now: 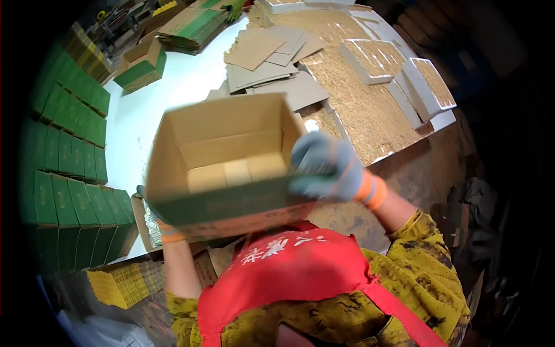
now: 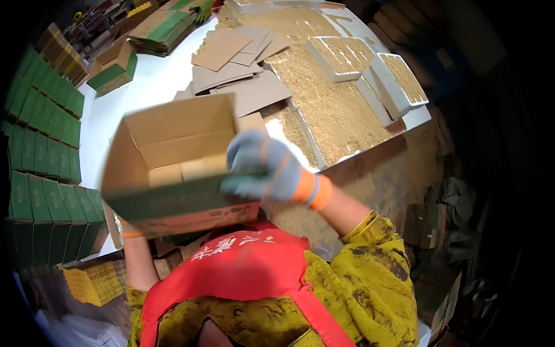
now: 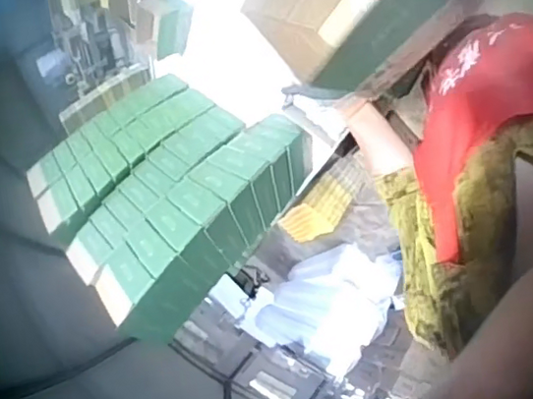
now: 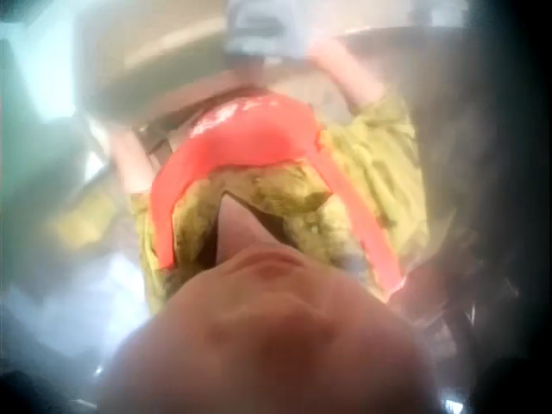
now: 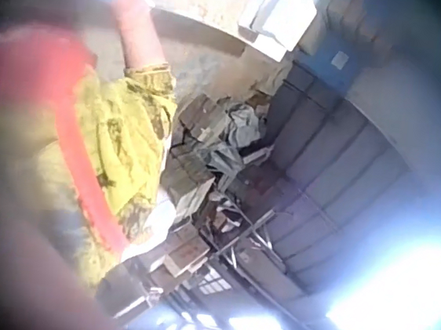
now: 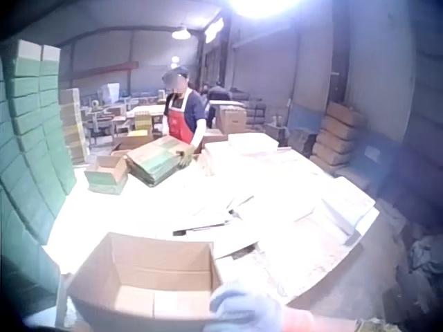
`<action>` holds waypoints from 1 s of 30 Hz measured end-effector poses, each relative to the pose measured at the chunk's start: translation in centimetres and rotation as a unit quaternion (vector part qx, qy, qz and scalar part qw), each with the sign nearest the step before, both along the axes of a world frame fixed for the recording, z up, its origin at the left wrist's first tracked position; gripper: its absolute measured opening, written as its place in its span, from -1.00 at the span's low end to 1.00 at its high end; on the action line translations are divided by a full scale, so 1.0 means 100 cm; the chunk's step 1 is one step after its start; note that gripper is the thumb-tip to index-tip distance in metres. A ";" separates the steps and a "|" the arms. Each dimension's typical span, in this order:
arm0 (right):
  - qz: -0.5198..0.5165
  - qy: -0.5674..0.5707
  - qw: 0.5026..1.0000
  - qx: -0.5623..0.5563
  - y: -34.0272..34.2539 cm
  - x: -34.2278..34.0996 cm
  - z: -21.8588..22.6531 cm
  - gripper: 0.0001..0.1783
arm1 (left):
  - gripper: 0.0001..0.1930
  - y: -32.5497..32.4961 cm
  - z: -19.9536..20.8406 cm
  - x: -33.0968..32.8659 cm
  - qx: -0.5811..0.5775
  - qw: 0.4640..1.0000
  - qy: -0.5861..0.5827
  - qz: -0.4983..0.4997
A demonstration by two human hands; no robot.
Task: The person folds a cardboard box, places a foam tray filled with grain inside, adds a packet, and seals the box with a cardboard insert before stacking it.
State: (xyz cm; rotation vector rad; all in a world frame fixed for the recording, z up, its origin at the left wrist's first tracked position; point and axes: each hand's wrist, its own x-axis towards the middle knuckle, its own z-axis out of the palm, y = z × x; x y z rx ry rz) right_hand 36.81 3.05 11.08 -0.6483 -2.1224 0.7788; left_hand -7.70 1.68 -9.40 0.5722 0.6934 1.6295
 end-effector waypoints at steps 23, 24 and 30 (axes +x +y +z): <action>-0.612 0.495 0.581 -0.206 0.014 0.222 -0.280 -0.16 | -0.69 0.018 0.062 0.060 -0.145 0.722 0.676 -0.005; -0.589 0.505 0.595 -0.211 0.010 0.225 -0.277 -0.15 | -0.69 0.020 0.061 0.063 -0.144 0.723 0.675 -0.008; -0.449 0.533 0.665 -0.268 -0.014 0.215 -0.209 -0.28 | -0.67 0.016 0.069 0.069 -0.063 0.550 0.832 0.033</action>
